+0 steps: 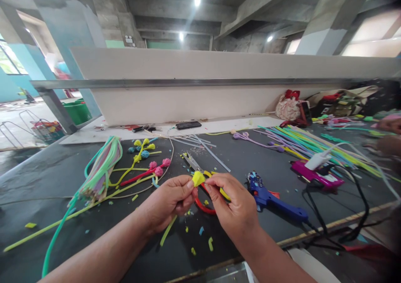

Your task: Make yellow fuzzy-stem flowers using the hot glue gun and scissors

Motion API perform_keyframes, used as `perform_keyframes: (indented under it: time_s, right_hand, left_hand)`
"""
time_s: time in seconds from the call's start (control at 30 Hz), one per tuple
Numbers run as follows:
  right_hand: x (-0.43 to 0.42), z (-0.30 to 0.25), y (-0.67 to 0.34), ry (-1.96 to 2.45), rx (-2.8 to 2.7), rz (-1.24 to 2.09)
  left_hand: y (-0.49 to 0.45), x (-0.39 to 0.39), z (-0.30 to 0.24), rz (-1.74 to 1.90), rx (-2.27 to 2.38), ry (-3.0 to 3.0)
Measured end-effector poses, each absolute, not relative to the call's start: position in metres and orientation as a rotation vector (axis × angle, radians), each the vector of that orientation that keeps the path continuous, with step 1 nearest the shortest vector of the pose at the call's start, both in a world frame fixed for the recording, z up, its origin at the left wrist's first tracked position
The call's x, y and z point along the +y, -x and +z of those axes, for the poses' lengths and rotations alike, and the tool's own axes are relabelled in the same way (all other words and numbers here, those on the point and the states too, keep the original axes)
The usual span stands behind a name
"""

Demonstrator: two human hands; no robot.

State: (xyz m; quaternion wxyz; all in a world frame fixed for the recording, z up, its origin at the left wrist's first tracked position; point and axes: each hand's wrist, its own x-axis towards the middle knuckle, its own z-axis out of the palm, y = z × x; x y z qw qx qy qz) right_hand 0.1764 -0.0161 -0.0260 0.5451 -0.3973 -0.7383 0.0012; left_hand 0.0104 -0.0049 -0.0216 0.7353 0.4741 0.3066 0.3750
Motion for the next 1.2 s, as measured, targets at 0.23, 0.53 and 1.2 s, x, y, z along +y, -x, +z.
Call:
perform_keyframes:
  time_s: [0.23, 0.53, 1.2]
  right_hand:
    - [-0.0146, -0.028, -0.1755, 0.96, -1.716, -0.023]
    - [-0.0159, -0.0259, -0.1752, 0.95, -1.71, -0.068]
    - [-0.0177, -0.0274, -0.1666, 1.056, -1.635, 0.22]
  left_hand:
    - [-0.011, -0.0046, -0.0202, 0.826, 0.674, -1.045]
    - [-0.0093, -0.0045, -0.021, 0.833, 0.677, -1.049]
    - [-0.0105, -0.0049, -0.0232, 0.823, 0.646, -1.029]
